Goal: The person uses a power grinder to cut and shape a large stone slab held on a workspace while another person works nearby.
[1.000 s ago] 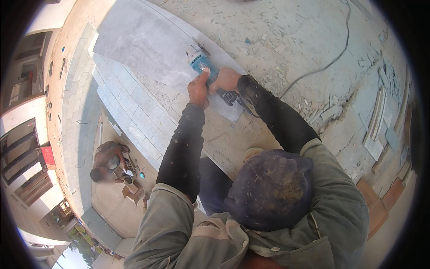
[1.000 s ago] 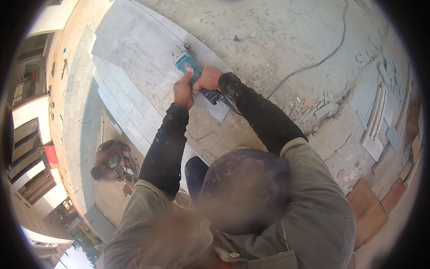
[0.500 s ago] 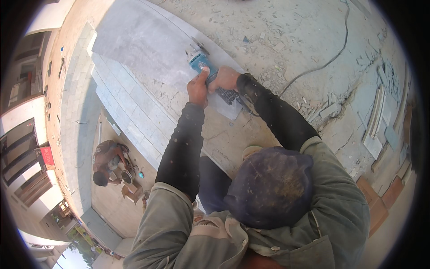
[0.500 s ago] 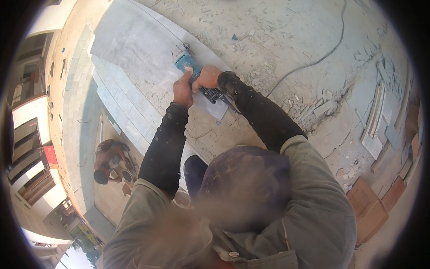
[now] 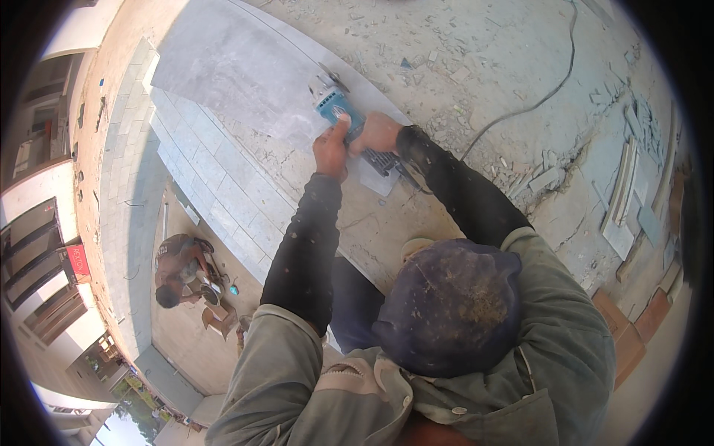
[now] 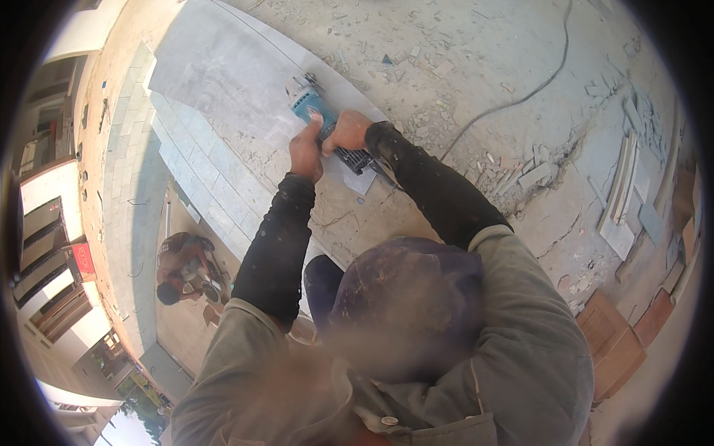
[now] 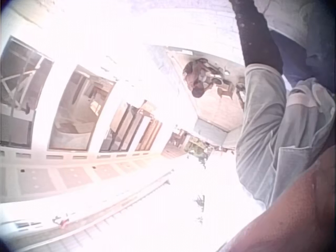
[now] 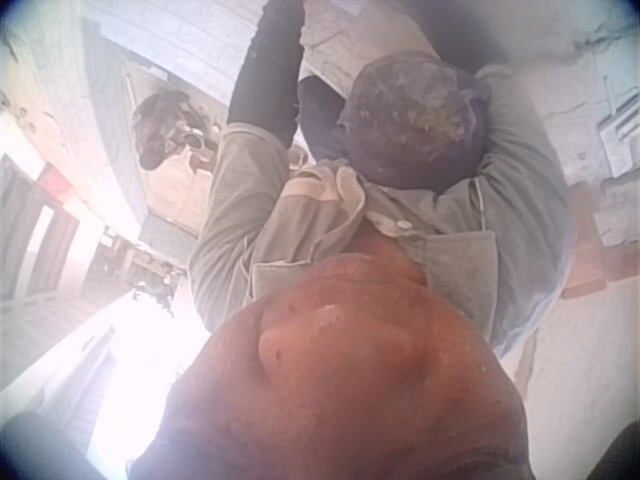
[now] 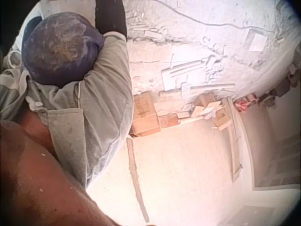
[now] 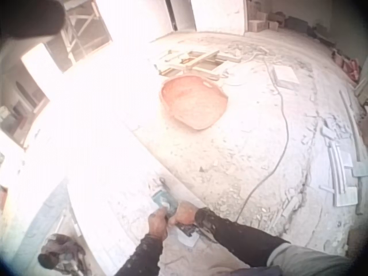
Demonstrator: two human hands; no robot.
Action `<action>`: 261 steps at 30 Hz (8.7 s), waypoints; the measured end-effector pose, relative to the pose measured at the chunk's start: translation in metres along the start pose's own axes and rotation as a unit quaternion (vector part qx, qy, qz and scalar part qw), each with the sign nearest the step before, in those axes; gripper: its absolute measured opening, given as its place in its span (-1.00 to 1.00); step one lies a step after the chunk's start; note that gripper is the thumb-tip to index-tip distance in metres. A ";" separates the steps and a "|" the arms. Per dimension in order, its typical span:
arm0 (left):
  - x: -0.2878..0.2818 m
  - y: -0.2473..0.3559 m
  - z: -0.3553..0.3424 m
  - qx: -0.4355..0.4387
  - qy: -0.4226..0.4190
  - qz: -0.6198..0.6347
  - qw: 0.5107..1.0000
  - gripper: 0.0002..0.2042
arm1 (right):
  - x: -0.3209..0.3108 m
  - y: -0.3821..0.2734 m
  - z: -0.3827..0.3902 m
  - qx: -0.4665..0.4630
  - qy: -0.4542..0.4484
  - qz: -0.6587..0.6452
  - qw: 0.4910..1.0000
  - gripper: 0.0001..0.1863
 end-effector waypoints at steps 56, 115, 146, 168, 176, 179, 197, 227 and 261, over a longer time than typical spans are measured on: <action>-0.004 -0.033 0.019 0.011 0.001 -0.001 1.000 -0.66 | 0.003 0.021 0.033 -0.013 -0.005 0.014 1.000 -0.31; -0.001 -0.052 0.044 0.015 0.015 -0.027 0.999 -0.65 | 0.003 0.034 0.061 -0.052 0.002 0.057 0.997 -0.33; 0.002 -0.044 0.045 -0.015 0.019 -0.016 1.000 -0.69 | 0.006 0.039 0.051 -0.051 0.003 0.040 0.998 -0.37; -0.003 -0.056 0.055 0.018 -0.020 -0.079 0.997 -0.67 | 0.001 0.042 0.084 -0.042 0.005 0.037 0.998 -0.39; 0.003 -0.057 0.068 0.005 -0.050 -0.055 0.997 -0.67 | 0.006 0.054 0.086 -0.047 0.013 0.056 0.997 -0.34; 0.000 -0.058 0.068 0.006 -0.054 -0.064 0.996 -0.67 | 0.006 0.055 0.089 -0.043 0.011 0.064 0.997 -0.31; -0.007 -0.062 0.060 0.013 -0.013 -0.110 0.994 -0.66 | 0.006 0.046 0.090 -0.043 0.001 0.072 0.996 -0.38; 0.001 -0.054 0.063 -0.005 0.019 -0.117 0.993 -0.62 | 0.005 0.048 0.081 -0.042 0.000 0.053 0.998 -0.38; 0.000 -0.082 0.089 0.005 -0.027 -0.105 0.994 -0.64 | 0.008 0.072 0.121 -0.050 0.008 0.057 0.997 -0.49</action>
Point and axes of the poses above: each hand's wrist, its own z-axis away from the middle knuckle, its own x-axis out of the palm, y = z × x, the point moved 6 cm from there along -z, towards the middle knuckle, and after that the axes turned 11 degrees about y, right-handed, at the moved point
